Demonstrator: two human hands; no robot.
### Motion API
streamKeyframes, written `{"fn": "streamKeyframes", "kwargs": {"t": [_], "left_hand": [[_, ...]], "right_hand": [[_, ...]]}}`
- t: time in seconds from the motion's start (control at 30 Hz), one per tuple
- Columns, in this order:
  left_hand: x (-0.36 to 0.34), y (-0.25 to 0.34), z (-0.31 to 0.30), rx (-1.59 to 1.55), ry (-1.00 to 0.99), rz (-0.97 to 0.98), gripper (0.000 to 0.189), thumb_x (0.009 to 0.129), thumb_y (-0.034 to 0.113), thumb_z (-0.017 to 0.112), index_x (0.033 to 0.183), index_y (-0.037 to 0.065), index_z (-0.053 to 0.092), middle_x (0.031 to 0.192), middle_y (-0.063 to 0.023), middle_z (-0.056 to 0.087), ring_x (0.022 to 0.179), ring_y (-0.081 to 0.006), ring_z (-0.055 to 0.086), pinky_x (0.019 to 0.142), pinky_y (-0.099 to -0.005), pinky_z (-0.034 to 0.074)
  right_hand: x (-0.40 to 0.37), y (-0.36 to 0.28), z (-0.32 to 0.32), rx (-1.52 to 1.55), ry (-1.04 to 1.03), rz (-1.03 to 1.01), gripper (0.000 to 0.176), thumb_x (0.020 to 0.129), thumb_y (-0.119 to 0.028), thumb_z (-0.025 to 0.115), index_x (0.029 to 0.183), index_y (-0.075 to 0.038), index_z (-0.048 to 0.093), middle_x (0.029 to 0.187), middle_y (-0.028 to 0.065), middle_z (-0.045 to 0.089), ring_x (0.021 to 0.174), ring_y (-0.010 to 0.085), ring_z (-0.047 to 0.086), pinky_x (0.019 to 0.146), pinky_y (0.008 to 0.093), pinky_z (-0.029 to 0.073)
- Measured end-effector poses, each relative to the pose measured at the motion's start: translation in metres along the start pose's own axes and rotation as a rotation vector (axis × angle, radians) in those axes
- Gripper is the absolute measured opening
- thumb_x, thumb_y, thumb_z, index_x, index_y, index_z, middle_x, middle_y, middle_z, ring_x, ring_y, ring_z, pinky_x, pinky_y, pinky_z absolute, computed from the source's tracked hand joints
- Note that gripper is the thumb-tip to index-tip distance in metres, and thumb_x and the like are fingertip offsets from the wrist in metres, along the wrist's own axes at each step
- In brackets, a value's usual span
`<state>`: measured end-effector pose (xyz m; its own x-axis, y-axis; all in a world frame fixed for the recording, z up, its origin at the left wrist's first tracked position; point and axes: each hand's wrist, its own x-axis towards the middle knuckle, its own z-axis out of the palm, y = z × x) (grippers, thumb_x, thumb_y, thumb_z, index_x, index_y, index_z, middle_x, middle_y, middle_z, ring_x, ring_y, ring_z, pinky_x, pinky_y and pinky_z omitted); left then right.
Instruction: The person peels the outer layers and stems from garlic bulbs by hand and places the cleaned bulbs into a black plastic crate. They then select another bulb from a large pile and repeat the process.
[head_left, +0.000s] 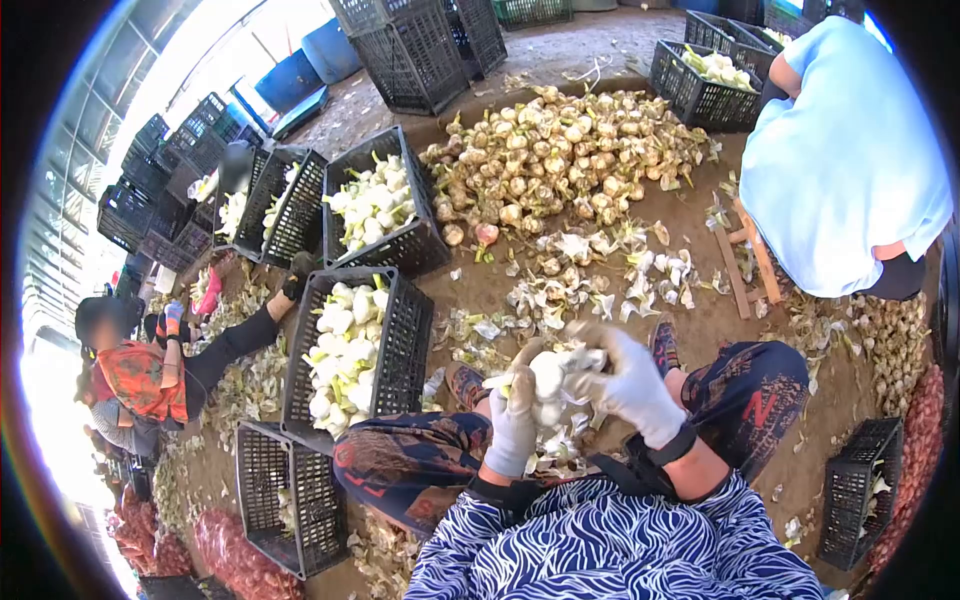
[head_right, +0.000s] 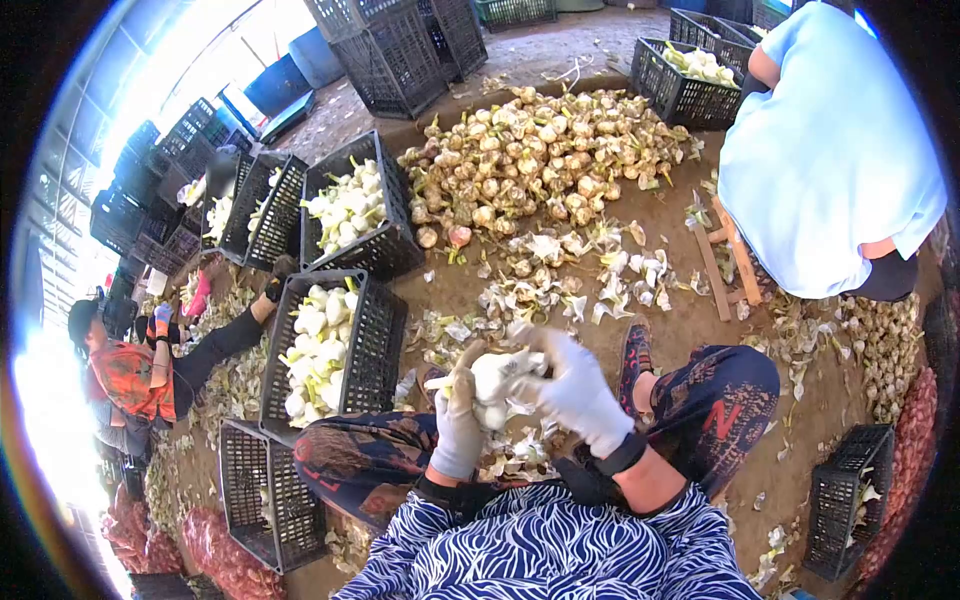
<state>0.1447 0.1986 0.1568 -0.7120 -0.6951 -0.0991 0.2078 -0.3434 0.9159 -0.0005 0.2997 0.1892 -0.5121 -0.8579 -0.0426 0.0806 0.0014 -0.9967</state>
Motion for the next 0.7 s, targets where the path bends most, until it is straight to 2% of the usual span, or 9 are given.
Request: {"fn": "streamKeyframes", "kwargs": {"t": [0.03, 0.13, 0.2, 0.27, 0.33, 0.57, 0.6, 0.63, 0.7], "left_hand": [[-0.001, 0.007, 0.004, 0.028, 0.006, 0.036, 0.066, 0.097, 0.047, 0.051, 0.138, -0.005, 0.044, 0.121, -0.0117, 0.06, 0.102, -0.0167, 0.061, 0.089, -0.0285, 0.049], [-0.003, 0.034, 0.015, 0.031, -0.022, 0.039, 0.068, 0.097, 0.05, 0.048, 0.136, -0.005, 0.045, 0.118, -0.0118, 0.061, 0.102, -0.018, 0.062, 0.091, -0.0311, 0.049], [-0.005, 0.046, 0.021, 0.068, -0.056, 0.066, 0.067, 0.097, 0.05, 0.047, 0.136, -0.004, 0.046, 0.116, -0.0115, 0.063, 0.102, -0.0187, 0.062, 0.092, -0.0322, 0.049], [-0.01, 0.062, 0.034, -0.282, -0.015, -0.106, 0.063, 0.097, 0.049, 0.048, 0.133, -0.002, 0.049, 0.111, -0.0108, 0.065, 0.102, -0.0217, 0.062, 0.092, -0.0352, 0.05], [-0.003, 0.069, 0.026, -0.56, -0.158, -0.079, 0.056, 0.099, 0.047, 0.045, 0.129, 0.001, 0.053, 0.115, -0.0123, 0.064, 0.106, -0.023, 0.062, 0.092, -0.0368, 0.05], [-0.001, 0.109, 0.049, -0.668, -0.294, 0.127, 0.043, 0.1, 0.043, 0.044, 0.123, 0.01, 0.057, 0.111, -0.0065, 0.066, 0.106, -0.0245, 0.062, 0.095, -0.0418, 0.049], [0.003, 0.11, 0.047, -0.676, -0.262, 0.116, 0.043, 0.1, 0.043, 0.043, 0.124, 0.01, 0.056, 0.112, -0.0066, 0.066, 0.106, -0.0241, 0.061, 0.095, -0.0405, 0.049], [0.01, 0.111, 0.045, -0.686, -0.234, 0.104, 0.043, 0.1, 0.042, 0.043, 0.125, 0.009, 0.055, 0.112, -0.0068, 0.066, 0.106, -0.0236, 0.061, 0.095, -0.0392, 0.049], [0.022, 0.119, 0.05, -0.543, -0.267, 0.201, 0.045, 0.101, 0.042, 0.042, 0.127, 0.009, 0.054, 0.111, -0.0078, 0.065, 0.103, -0.0222, 0.062, 0.093, -0.0371, 0.051]], "right_hand": [[-0.004, -0.012, 0.007, -0.298, 0.056, -0.175, 0.038, 0.079, -0.016, 0.077, 0.111, -0.001, 0.063, 0.097, 0.0079, 0.065, 0.087, 0.0186, 0.062, 0.077, 0.0297, 0.048], [-0.008, -0.019, 0.007, -0.181, 0.112, -0.079, 0.024, 0.078, -0.013, 0.077, 0.096, 0.0, 0.068, 0.09, 0.0111, 0.065, 0.083, 0.0199, 0.063, 0.073, 0.0307, 0.048], [-0.008, -0.033, 0.001, -0.307, 0.162, -0.261, 0.015, 0.078, -0.01, 0.075, 0.085, 0.002, 0.069, 0.083, 0.0099, 0.064, 0.076, 0.0187, 0.062, 0.068, 0.0298, 0.047], [-0.017, -0.05, -0.003, -0.103, 0.185, -0.217, 0.012, 0.078, -0.006, 0.074, 0.082, 0.003, 0.067, 0.078, 0.0074, 0.062, 0.073, 0.0159, 0.059, 0.066, 0.0285, 0.045], [-0.026, -0.059, -0.016, -0.002, 0.114, -0.189, 0.012, 0.076, -0.003, 0.074, 0.081, 0.004, 0.067, 0.08, 0.007, 0.062, 0.074, 0.0157, 0.058, 0.067, 0.0277, 0.045], [-0.052, -0.105, -0.031, -0.009, -0.162, -0.53, 0.021, 0.074, -0.008, 0.079, 0.09, 0.002, 0.071, 0.085, 0.0093, 0.066, 0.075, 0.0147, 0.061, 0.064, 0.0253, 0.045], [-0.052, -0.111, -0.039, -0.087, -0.282, -0.516, 0.04, 0.075, -0.021, 0.082, 0.106, 0.0, 0.068, 0.093, 0.0124, 0.066, 0.081, 0.0195, 0.063, 0.069, 0.0285, 0.049], [-0.047, -0.124, -0.033, -0.099, -0.286, -0.529, 0.04, 0.075, -0.021, 0.082, 0.106, 0.0, 0.068, 0.093, 0.0124, 0.066, 0.081, 0.0195, 0.063, 0.069, 0.0285, 0.049], [-0.034, -0.152, -0.013, -0.383, -0.032, -0.579, 0.066, 0.073, -0.033, 0.083, 0.125, -0.001, 0.058, 0.111, 0.0178, 0.063, 0.097, 0.0288, 0.063, 0.083, 0.0349, 0.05]]}}
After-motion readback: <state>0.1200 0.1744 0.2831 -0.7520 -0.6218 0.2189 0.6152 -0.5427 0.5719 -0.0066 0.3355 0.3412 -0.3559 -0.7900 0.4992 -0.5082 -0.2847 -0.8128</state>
